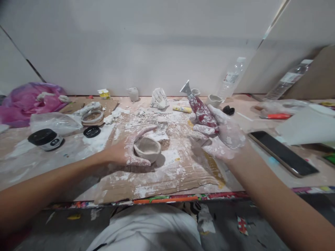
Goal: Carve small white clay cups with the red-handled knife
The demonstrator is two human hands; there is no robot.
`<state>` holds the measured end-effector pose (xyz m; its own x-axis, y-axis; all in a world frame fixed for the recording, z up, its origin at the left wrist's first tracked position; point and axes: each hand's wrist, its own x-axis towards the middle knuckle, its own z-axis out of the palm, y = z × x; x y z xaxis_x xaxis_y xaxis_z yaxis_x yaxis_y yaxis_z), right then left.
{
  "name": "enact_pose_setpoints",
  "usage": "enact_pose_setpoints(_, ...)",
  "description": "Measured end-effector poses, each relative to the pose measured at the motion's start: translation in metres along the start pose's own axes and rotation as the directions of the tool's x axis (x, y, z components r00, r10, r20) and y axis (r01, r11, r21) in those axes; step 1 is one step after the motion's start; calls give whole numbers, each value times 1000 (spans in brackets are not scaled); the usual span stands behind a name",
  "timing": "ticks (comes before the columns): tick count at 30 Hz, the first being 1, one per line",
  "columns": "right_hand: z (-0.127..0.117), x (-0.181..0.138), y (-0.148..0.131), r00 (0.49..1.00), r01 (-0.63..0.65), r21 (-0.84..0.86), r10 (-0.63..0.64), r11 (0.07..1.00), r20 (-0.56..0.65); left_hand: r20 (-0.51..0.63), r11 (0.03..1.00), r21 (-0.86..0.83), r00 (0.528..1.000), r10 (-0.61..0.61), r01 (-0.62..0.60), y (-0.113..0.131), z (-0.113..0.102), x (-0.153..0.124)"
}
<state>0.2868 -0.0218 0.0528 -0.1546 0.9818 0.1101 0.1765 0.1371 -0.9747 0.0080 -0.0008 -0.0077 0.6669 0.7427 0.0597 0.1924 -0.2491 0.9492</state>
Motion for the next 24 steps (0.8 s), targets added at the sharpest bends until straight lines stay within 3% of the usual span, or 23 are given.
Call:
enact_pose_setpoints(4,4,6,-5,999,19,73,-21,997,31,-115,937,-349,990,-78,33,-1,-5,8)
enact_pose_setpoints(8,15,14,-15,999,37,7,-37,999,3,-267,674,-736,944,-195,-68,13,-12,21)
enact_pose_setpoints(12,27,28,-12,993,114,171,-113,979,-15,-347,471,-862,897,-274,-189,37,-18,28)
enact_pose_setpoints(14,35,31,-5,980,198,120,-194,973,-40,-396,423,-866,882,-256,-266,43,-20,28)
enact_pose_setpoints(16,43,25,3,941,330,-144,-337,933,-24,-420,432,-853,877,-234,-293,43,-21,27)
enact_pose_setpoints(18,52,13,10,916,376,-452,-399,809,48,-418,485,-829,884,-209,-278,40,-23,26)
enact_pose_setpoints(21,61,-5,19,876,433,-652,-462,623,140,-425,605,-758,888,-175,-244,35,-25,24)
enact_pose_setpoints(24,66,-11,29,770,509,-760,-608,405,191,-472,715,-666,862,-184,-212,30,-27,24)
